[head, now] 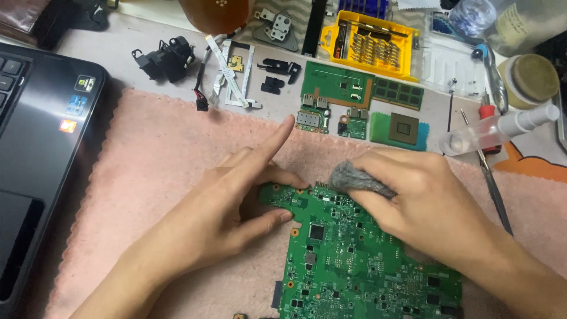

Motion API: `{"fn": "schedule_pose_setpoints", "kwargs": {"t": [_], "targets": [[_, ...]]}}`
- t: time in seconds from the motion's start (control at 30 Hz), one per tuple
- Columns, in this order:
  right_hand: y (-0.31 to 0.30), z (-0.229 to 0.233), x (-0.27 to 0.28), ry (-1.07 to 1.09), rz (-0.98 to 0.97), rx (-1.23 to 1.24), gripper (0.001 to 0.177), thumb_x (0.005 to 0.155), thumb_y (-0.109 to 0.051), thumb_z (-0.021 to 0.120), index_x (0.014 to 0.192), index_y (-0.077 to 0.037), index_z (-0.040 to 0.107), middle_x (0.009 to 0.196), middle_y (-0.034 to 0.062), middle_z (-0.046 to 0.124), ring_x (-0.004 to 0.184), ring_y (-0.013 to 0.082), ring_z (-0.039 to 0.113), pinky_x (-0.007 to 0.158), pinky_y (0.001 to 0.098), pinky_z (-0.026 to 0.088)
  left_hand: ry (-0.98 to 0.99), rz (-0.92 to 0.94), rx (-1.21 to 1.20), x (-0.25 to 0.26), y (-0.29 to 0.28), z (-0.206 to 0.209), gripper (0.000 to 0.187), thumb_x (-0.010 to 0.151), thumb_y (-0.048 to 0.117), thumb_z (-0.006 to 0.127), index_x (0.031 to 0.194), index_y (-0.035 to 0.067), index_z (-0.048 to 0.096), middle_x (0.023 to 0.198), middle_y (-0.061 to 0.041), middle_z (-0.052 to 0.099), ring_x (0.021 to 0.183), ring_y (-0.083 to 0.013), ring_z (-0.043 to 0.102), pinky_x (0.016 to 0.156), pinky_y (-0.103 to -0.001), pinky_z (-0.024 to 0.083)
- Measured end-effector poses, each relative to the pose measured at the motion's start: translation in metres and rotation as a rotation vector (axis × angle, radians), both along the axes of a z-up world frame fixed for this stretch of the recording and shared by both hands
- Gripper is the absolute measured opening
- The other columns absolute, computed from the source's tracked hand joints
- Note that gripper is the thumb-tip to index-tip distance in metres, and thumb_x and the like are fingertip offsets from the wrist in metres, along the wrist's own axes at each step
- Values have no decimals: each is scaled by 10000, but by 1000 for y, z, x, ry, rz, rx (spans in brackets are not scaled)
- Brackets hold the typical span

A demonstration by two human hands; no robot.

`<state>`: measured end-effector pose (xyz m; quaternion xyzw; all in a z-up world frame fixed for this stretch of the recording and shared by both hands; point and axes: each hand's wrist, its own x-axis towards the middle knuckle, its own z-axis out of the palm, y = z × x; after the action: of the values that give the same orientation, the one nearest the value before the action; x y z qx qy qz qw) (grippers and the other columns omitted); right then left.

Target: The person cleans a green motherboard on a pink towel using a red-handled brush and a grey sponge. They brush the surface of the board, then switch to scrubbing it with the sponge, occasionally adjusting the board's position.

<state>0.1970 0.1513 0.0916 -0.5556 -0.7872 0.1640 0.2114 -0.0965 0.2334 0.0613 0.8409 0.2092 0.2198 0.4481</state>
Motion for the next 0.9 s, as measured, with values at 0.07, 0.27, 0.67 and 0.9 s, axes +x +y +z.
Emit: {"fn": "schedule_pose_setpoints", "kwargs": {"t": [0.07,0.27,0.67,0.9], "targets": [[1,8,-7,44,-18,-36,96,973,-137,856,1043,-72,842,895,34,850,738,193,772,668,345,571,2,-1,-9,0,-1,3,1134,1009,164,876,1837,140,100,1390,-44,881,1294,-255,756,1204,-430,530],[7,1,-14,88,-53,-136,112,986,-161,821,1082,-124,865,891,-17,878,657,86,756,384,206,650,35,1,0,1,-5,6,1120,1033,201,846,1842,144,75,1441,-45,846,1273,-254,703,1152,-416,492],[-3,3,-19,21,-8,-134,176,1022,-184,802,869,-126,737,651,-8,659,539,156,597,557,350,417,17,-5,66,2,-4,-5,1054,1080,222,813,1838,120,88,1408,11,873,1159,-262,651,1129,-420,466],[-11,4,-12,17,-25,-367,327,1006,-277,857,734,-176,707,587,-22,654,487,145,569,521,354,401,-3,-13,70,2,-3,-9,1060,1074,183,816,1840,127,85,1425,-6,867,1221,-273,665,1157,-435,457]]}}
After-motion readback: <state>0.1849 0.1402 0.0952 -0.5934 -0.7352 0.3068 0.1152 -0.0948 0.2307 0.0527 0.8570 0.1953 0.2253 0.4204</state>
